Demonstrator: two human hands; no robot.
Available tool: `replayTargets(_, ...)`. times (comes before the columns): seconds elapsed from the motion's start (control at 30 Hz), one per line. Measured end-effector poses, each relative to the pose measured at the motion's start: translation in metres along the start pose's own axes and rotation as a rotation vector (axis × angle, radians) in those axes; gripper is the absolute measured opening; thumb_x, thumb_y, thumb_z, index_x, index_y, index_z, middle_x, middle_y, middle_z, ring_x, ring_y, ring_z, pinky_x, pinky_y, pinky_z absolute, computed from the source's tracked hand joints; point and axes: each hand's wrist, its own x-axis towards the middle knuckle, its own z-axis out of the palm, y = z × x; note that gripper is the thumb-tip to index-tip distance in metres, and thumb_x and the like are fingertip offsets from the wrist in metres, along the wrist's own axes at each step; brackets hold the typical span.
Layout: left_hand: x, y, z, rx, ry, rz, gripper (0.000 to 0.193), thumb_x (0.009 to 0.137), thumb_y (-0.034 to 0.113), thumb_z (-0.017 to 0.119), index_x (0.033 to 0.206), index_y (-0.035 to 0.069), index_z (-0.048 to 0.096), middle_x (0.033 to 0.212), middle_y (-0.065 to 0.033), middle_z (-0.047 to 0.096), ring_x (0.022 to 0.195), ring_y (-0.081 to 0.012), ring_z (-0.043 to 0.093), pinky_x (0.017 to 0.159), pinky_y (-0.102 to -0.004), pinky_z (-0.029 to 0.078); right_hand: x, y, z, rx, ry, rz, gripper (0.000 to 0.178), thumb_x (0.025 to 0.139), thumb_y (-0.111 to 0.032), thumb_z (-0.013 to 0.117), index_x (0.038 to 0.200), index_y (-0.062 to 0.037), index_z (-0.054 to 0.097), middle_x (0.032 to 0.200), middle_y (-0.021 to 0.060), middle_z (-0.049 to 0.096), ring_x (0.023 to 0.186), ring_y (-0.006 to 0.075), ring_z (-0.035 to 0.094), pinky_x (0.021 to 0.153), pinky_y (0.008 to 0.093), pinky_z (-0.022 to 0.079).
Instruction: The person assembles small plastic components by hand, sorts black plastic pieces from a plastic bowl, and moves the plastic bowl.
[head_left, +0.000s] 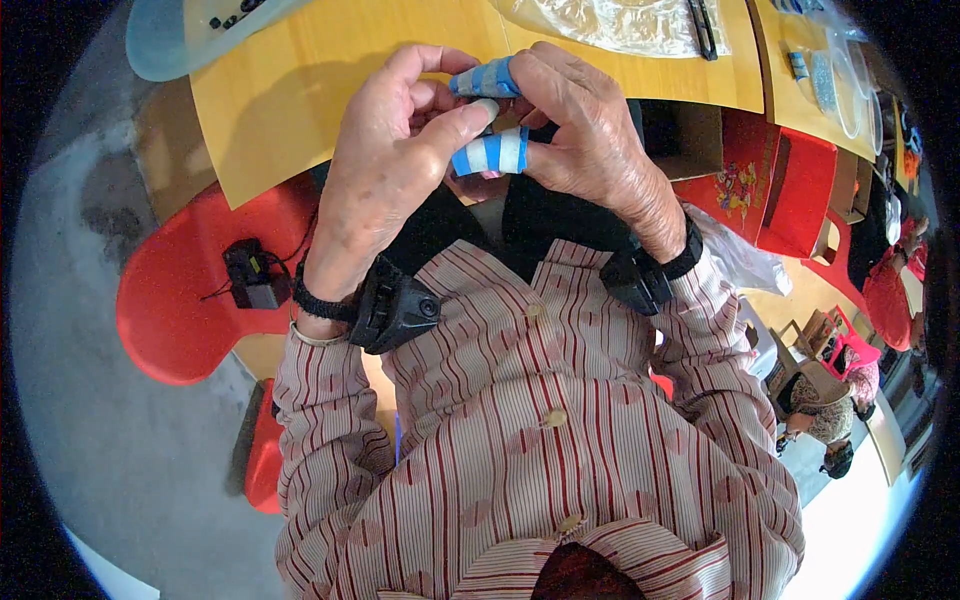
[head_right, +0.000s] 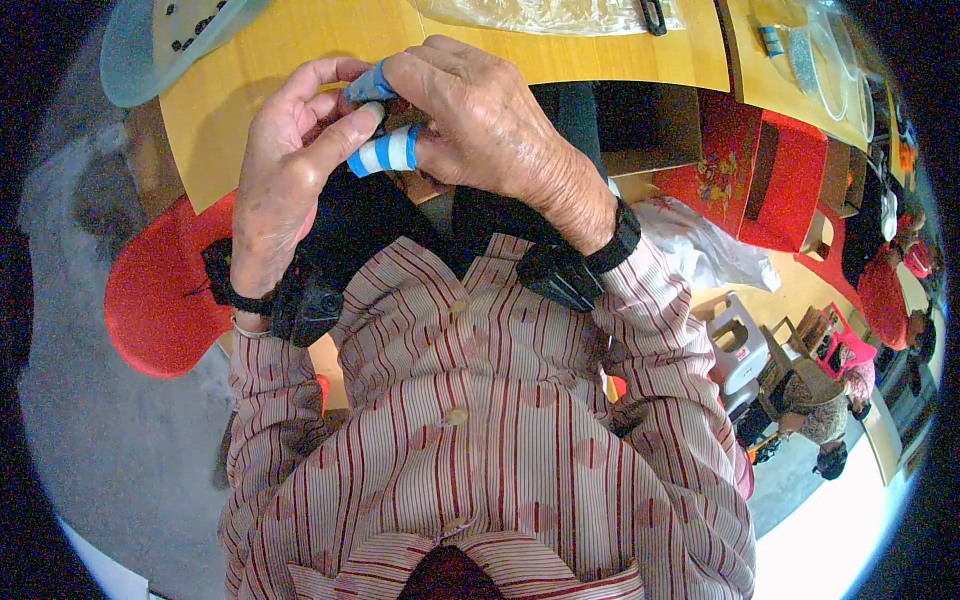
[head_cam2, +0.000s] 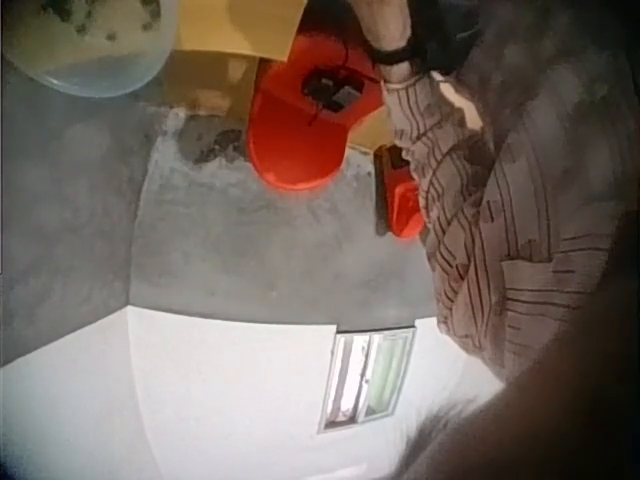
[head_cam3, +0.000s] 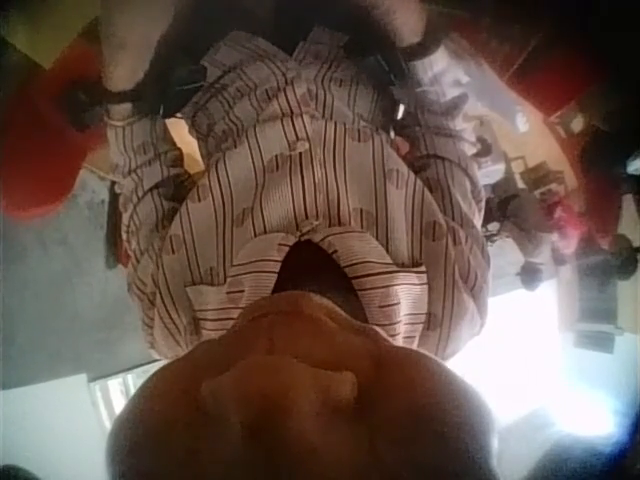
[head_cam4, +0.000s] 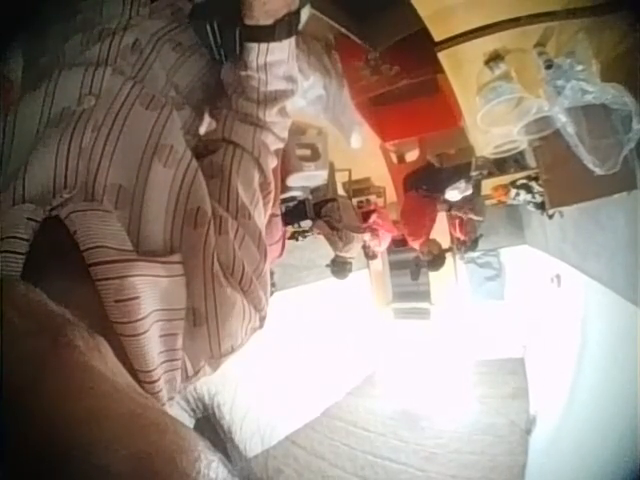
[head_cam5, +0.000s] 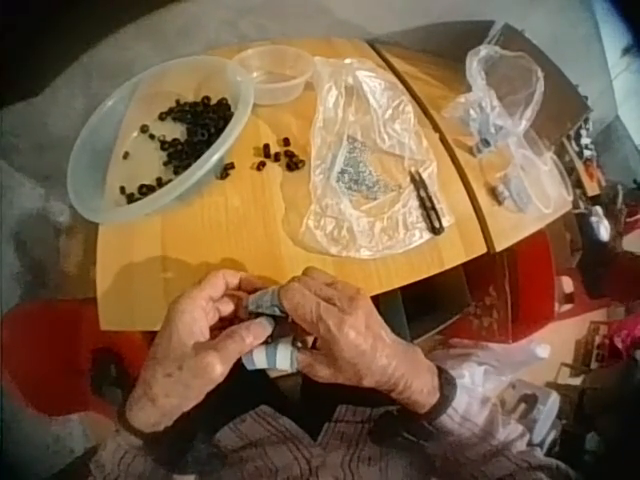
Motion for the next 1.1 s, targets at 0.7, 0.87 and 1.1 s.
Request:
replayTargets(0.7,-0.011,0.003,-0.016,0.194,0.010,0.257,0.062,0.074,0.025,0.077,0.124,0.002,0.048,0.103,-0.0099,0.060,0.087,-0.0181,0.060,0.079,-0.0311,0.048,-0.005,-0.009,-0.004,0.283,-0.096,0.387,0.039,0.068,-0.020,0.082,0.098,-0.0046,0.062,0.083,0.0014,0.062,0.076,0.0080,0.061,0.067,0.0250,0.054)
replayTargets(0.87,-0.010,0.004,-0.002,0.647,-0.002,0.619,0.083,0.053,0.028,0.087,0.125,0.007,0.049,0.109,-0.0113,0.057,0.097,-0.0275,0.058,0.082,-0.0358,0.048,-0.003,-0.008,0.002,0.322,-0.012,0.260,0.033,0.068,-0.013,0.077,0.094,-0.0030,0.060,0.077,0.0092,0.058,0.066,0.0187,0.062,0.058,0.0293,0.051)
replayTargets(1.1,-0.012,-0.003,0.003,0.752,0.072,0.681,0.079,0.055,0.022,0.085,0.123,0.005,0.049,0.100,-0.0148,0.059,0.089,-0.0316,0.060,0.077,-0.0373,0.050,-0.007,-0.003,0.005,0.283,-0.011,0.218,0.035,0.067,-0.017,0.079,0.093,-0.0028,0.059,0.076,0.0087,0.056,0.064,0.0203,0.059,0.059,0.0288,0.050)
